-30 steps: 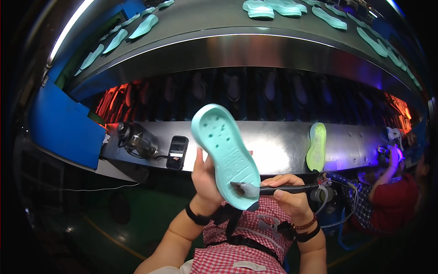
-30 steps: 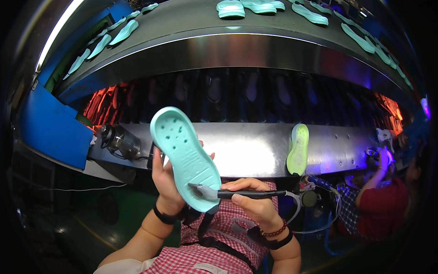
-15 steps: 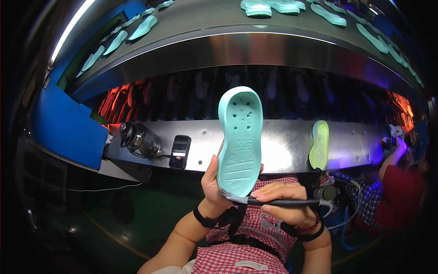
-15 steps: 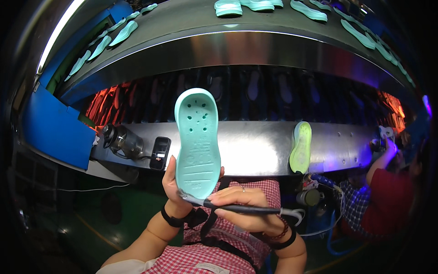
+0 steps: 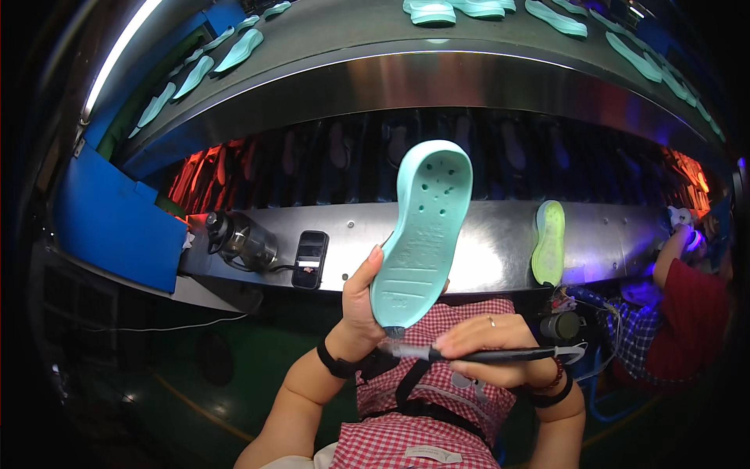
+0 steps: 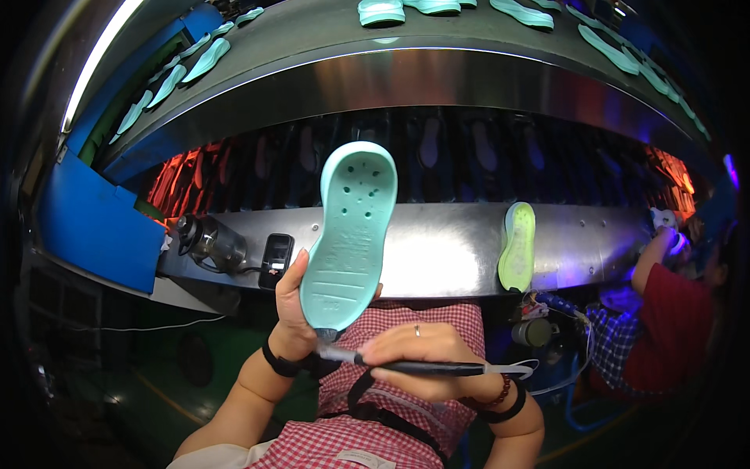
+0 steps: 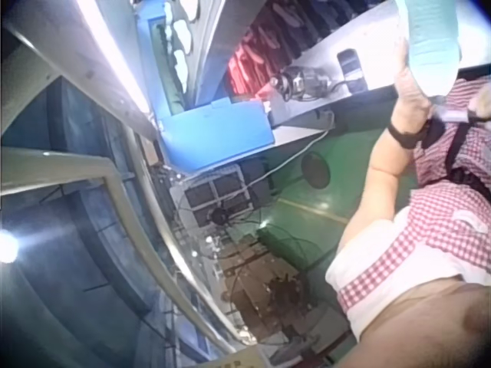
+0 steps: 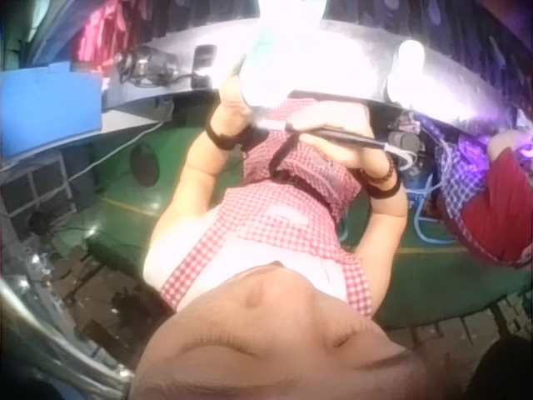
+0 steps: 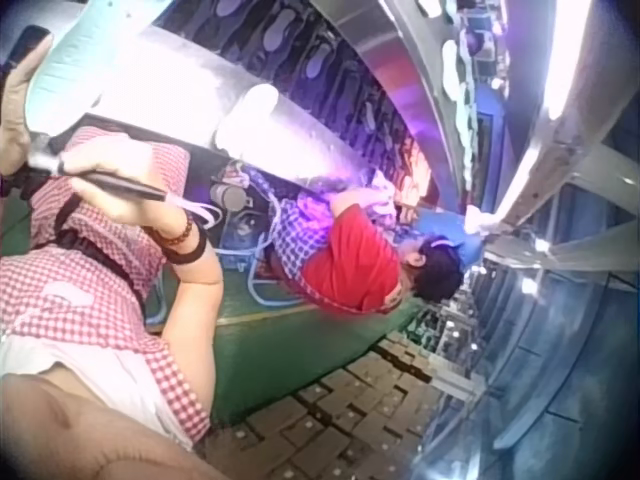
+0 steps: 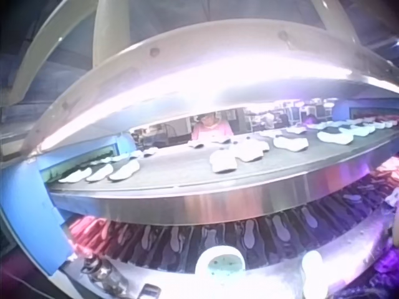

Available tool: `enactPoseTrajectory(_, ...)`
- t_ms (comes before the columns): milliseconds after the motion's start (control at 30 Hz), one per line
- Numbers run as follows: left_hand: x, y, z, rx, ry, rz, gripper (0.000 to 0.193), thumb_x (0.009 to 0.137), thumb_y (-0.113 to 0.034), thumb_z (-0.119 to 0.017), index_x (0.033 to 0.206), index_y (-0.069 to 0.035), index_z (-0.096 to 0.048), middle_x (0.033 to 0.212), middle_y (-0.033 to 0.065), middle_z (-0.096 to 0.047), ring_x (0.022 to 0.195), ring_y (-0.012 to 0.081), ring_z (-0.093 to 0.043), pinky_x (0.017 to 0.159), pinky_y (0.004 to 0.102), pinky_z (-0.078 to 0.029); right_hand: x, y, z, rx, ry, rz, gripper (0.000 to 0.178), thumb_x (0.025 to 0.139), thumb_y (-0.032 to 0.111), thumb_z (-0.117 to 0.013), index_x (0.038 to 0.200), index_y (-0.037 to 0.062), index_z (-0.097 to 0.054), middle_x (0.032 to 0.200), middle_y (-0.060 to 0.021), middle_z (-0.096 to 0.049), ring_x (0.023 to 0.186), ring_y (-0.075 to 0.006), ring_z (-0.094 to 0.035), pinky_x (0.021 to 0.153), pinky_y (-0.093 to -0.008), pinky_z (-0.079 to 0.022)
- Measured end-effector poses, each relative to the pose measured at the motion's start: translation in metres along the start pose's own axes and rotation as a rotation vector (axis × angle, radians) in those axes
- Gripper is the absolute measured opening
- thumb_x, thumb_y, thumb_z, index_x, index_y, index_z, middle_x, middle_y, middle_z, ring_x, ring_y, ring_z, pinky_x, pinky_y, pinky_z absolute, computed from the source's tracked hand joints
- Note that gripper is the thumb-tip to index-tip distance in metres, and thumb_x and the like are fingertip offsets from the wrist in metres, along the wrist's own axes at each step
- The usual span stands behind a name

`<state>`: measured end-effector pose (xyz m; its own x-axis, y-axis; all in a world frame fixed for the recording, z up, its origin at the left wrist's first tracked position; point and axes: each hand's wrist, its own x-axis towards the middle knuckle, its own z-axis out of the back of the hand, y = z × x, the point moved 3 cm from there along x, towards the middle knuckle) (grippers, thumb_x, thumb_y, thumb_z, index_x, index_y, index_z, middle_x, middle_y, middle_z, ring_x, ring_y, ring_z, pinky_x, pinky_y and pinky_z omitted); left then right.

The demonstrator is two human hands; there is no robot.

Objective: Applying glue to shoe soles using a brush and placing them on a conveyor belt.

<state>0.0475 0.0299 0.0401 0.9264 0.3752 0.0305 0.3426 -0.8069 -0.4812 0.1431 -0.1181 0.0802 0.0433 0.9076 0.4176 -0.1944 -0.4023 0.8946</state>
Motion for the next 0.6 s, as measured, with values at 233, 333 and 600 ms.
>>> enactPoseTrajectory(233,0.001,0.012,0.008,0.082,-0.114,0.544,0.04,0.089,-0.022,-0.046,0.117,0.007,-0.045,0.102,0.0168,-0.058,0.082,0.0211,-0.063,0.075,0.0309,-0.054,0.003,-0.008,0.014,-0.069,0.2,-0.071,0.022,0.073,0.005,-0.066,0.095,0.0036,-0.063,0.095,-0.011,-0.065,0.086,-0.0229,-0.064,0.074,-0.0285,-0.051)
enactPoseTrajectory(333,-0.001,0.012,0.013,0.299,-0.241,0.648,0.04,0.089,-0.02,-0.048,0.118,0.007,-0.044,0.101,0.0183,-0.058,0.081,0.0208,-0.063,0.067,0.0288,-0.055,-0.001,-0.008,0.021,-0.119,0.335,-0.112,0.024,0.073,0.003,-0.065,0.098,0.0043,-0.062,0.097,-0.0101,-0.064,0.088,-0.023,-0.063,0.075,-0.0289,-0.051)
enactPoseTrajectory(600,-0.009,0.004,0.011,0.415,-0.205,0.793,0.042,0.088,-0.021,-0.052,0.12,0.006,-0.047,0.108,0.0185,-0.057,0.089,0.02,-0.062,0.077,0.0279,-0.052,-0.003,-0.004,0.023,-0.344,0.569,-0.189,0.021,0.077,0.008,-0.059,0.097,0.0055,-0.064,0.099,-0.0128,-0.064,0.089,-0.0259,-0.063,0.074,-0.0291,-0.051)
